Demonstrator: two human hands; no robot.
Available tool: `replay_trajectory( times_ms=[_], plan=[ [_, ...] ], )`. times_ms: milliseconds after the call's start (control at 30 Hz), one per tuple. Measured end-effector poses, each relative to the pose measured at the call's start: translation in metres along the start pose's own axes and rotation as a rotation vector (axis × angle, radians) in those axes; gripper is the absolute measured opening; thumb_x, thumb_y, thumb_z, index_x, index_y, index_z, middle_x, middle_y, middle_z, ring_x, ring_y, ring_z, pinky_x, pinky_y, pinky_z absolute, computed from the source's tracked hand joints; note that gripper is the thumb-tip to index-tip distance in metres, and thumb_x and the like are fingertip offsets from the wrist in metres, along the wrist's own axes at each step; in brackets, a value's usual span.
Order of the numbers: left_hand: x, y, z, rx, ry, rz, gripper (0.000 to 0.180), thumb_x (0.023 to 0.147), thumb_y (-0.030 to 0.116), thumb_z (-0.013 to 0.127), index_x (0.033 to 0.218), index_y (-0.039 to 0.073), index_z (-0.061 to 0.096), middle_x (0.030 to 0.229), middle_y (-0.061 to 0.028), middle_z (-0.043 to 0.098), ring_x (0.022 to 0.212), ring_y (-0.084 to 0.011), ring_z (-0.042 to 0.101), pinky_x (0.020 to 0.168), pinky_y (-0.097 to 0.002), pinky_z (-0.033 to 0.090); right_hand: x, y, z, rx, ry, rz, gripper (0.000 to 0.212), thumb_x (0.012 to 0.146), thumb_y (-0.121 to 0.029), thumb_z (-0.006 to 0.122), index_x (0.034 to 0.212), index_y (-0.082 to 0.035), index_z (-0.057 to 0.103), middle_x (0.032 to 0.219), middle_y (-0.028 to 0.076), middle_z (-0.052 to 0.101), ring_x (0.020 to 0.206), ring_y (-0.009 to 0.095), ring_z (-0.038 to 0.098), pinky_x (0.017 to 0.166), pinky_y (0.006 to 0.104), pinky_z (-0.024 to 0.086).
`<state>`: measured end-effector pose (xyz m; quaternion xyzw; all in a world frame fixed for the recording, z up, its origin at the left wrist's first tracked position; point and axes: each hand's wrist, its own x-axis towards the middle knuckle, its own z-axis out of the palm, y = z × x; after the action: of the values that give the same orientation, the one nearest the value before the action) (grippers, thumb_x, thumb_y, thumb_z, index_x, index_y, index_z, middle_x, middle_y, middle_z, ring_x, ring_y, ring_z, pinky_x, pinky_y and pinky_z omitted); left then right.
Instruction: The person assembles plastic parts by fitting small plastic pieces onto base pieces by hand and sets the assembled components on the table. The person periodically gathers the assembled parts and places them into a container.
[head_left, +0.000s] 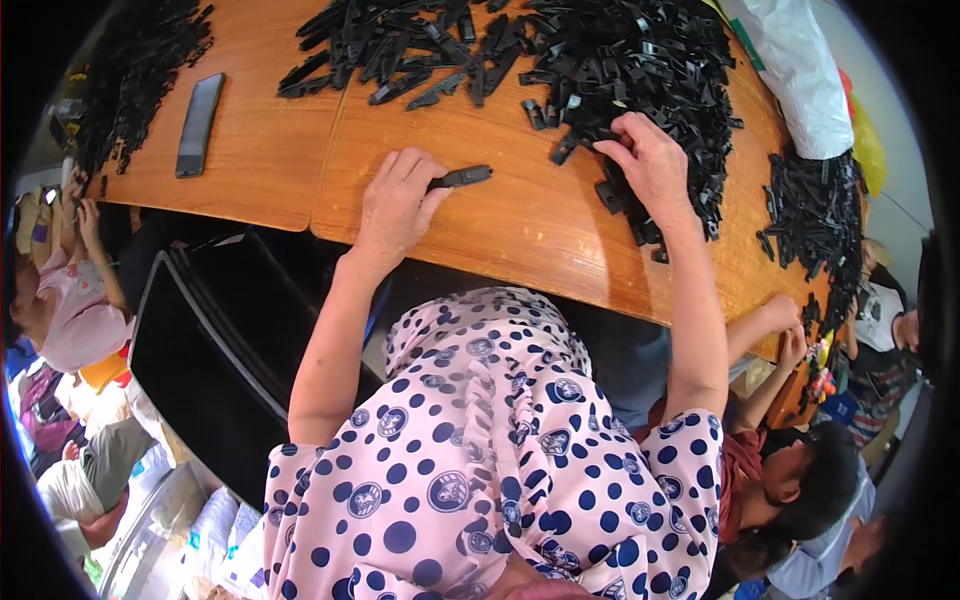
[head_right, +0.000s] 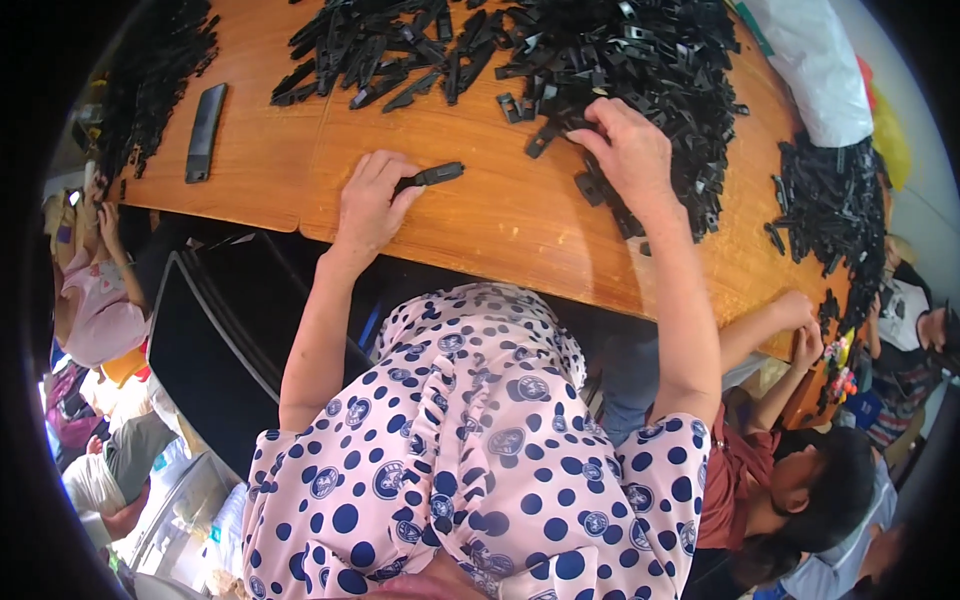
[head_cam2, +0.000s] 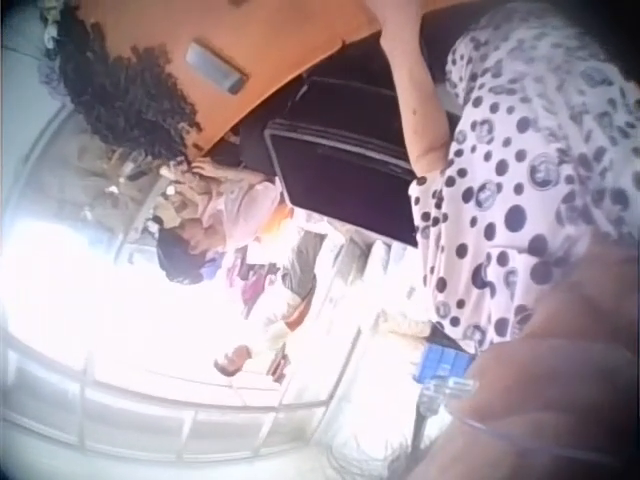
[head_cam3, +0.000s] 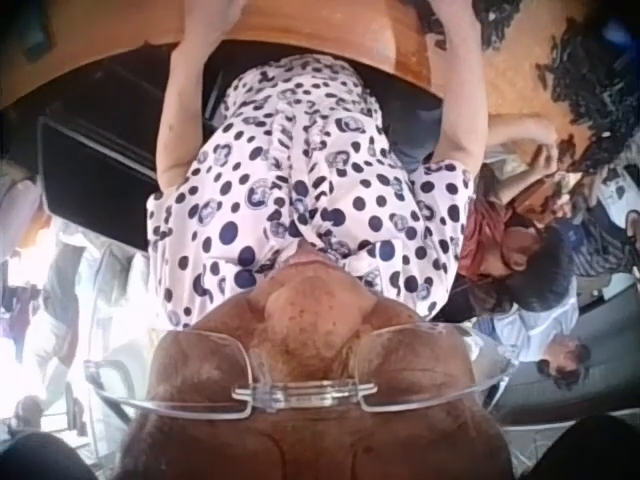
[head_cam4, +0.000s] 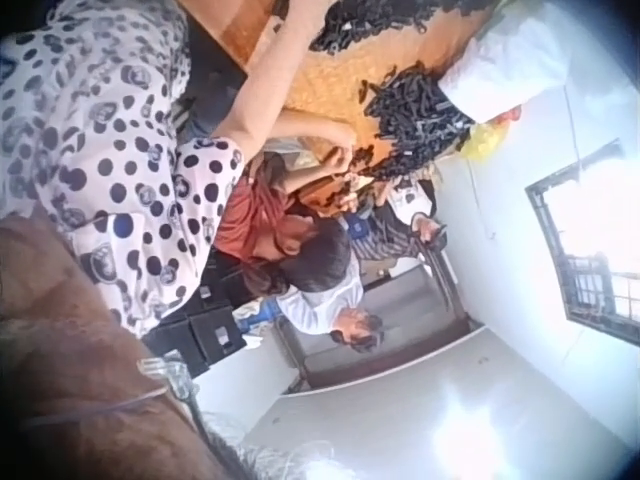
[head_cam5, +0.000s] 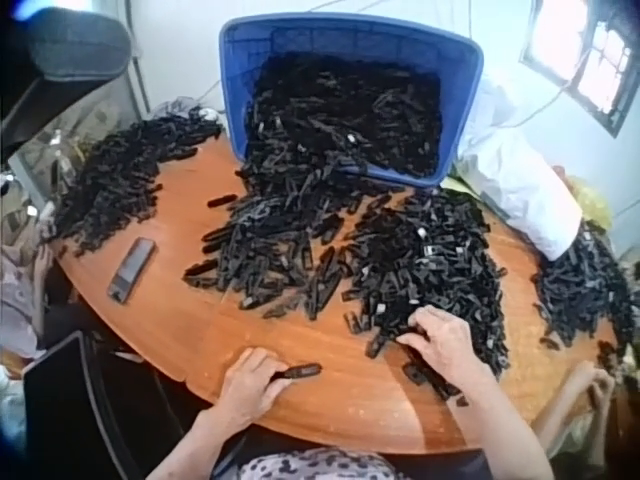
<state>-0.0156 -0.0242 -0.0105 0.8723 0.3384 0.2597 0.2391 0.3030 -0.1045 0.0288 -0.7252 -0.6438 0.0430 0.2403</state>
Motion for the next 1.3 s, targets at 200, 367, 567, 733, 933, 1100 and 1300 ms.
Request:
replay_trajectory(
  times_ms=[200, 367, 567, 733, 933, 1100, 1300],
  plan=[
    [-0.005, 0.001, -0.002, 0.006, 0.014, 0.019, 0.021, 0.078, 0.005, 0.075, 0.097, 0.005, 0.067, 0.098, -0.0065, 0.060, 0.095, -0.0283, 0.058, 0.081, -0.0391, 0.049, 0.001, 0.002, 0.005, 0.237, 0.077, 0.044, 0.020, 0.083, -0.007, 0.078, 0.088, -0.003, 0.060, 0.090, 0.003, 0.063, 0.071, 0.017, 0.065, 0.062, 0.0286, 0.051],
    [-0.009, 0.006, -0.002, -0.004, -0.063, 0.006, 0.020, 0.081, 0.010, 0.074, 0.099, 0.005, 0.067, 0.100, -0.0087, 0.061, 0.098, -0.0296, 0.059, 0.082, -0.0392, 0.050, -0.031, -0.041, 0.043, 1.198, -0.089, 0.390, 0.023, 0.090, 0.002, 0.070, 0.106, -0.005, 0.056, 0.103, 0.006, 0.062, 0.078, 0.014, 0.066, 0.071, 0.0254, 0.056],
    [-0.011, 0.007, -0.005, 0.011, -0.050, -0.009, 0.028, 0.080, 0.009, 0.075, 0.106, 0.007, 0.065, 0.107, -0.0086, 0.060, 0.100, -0.0298, 0.059, 0.083, -0.0393, 0.051, -0.052, -0.075, 0.069, 0.601, -0.039, 0.065, 0.026, 0.082, 0.000, 0.076, 0.104, -0.004, 0.065, 0.097, 0.008, 0.069, 0.096, 0.022, 0.065, 0.083, 0.0337, 0.053],
    [-0.013, 0.001, -0.004, 0.009, -0.093, 0.018, 0.035, 0.080, 0.009, 0.076, 0.112, 0.007, 0.063, 0.109, -0.0094, 0.060, 0.102, -0.0301, 0.059, 0.084, -0.0388, 0.052, -0.056, -0.059, 0.063, 0.198, 0.019, -0.191, 0.031, 0.074, -0.012, 0.080, 0.103, -0.008, 0.069, 0.101, 0.005, 0.067, 0.096, 0.027, 0.059, 0.084, 0.0387, 0.043],
    [-0.013, 0.006, -0.010, -0.097, -0.019, -0.071, 0.025, 0.081, 0.010, 0.076, 0.103, 0.005, 0.065, 0.107, -0.0087, 0.059, 0.101, -0.0292, 0.060, 0.084, -0.0386, 0.051, -0.041, -0.070, 0.042, 0.061, -0.178, -0.262, 0.028, 0.079, -0.017, 0.077, 0.104, -0.008, 0.068, 0.097, 0.004, 0.061, 0.091, 0.026, 0.056, 0.080, 0.0385, 0.042],
    [-0.012, 0.000, -0.011, -0.083, -0.090, -0.002, 0.019, 0.081, 0.008, 0.075, 0.097, 0.003, 0.066, 0.102, -0.0077, 0.060, 0.094, -0.0280, 0.060, 0.079, -0.0375, 0.051, -0.030, -0.088, 0.038, 0.090, -0.180, -0.339, 0.026, 0.081, -0.016, 0.076, 0.103, -0.006, 0.067, 0.091, 0.007, 0.061, 0.086, 0.026, 0.060, 0.076, 0.0385, 0.043],
    [-0.010, -0.006, -0.007, -0.114, -0.082, 0.033, 0.016, 0.079, 0.007, 0.075, 0.092, 0.002, 0.067, 0.092, -0.0071, 0.061, 0.088, -0.0269, 0.061, 0.075, -0.0371, 0.050, -0.021, -0.101, 0.039, 0.073, -0.321, -0.361, 0.017, 0.082, -0.012, 0.074, 0.094, -0.005, 0.063, 0.084, 0.010, 0.064, 0.077, 0.029, 0.064, 0.070, 0.0392, 0.048]
  ],
)
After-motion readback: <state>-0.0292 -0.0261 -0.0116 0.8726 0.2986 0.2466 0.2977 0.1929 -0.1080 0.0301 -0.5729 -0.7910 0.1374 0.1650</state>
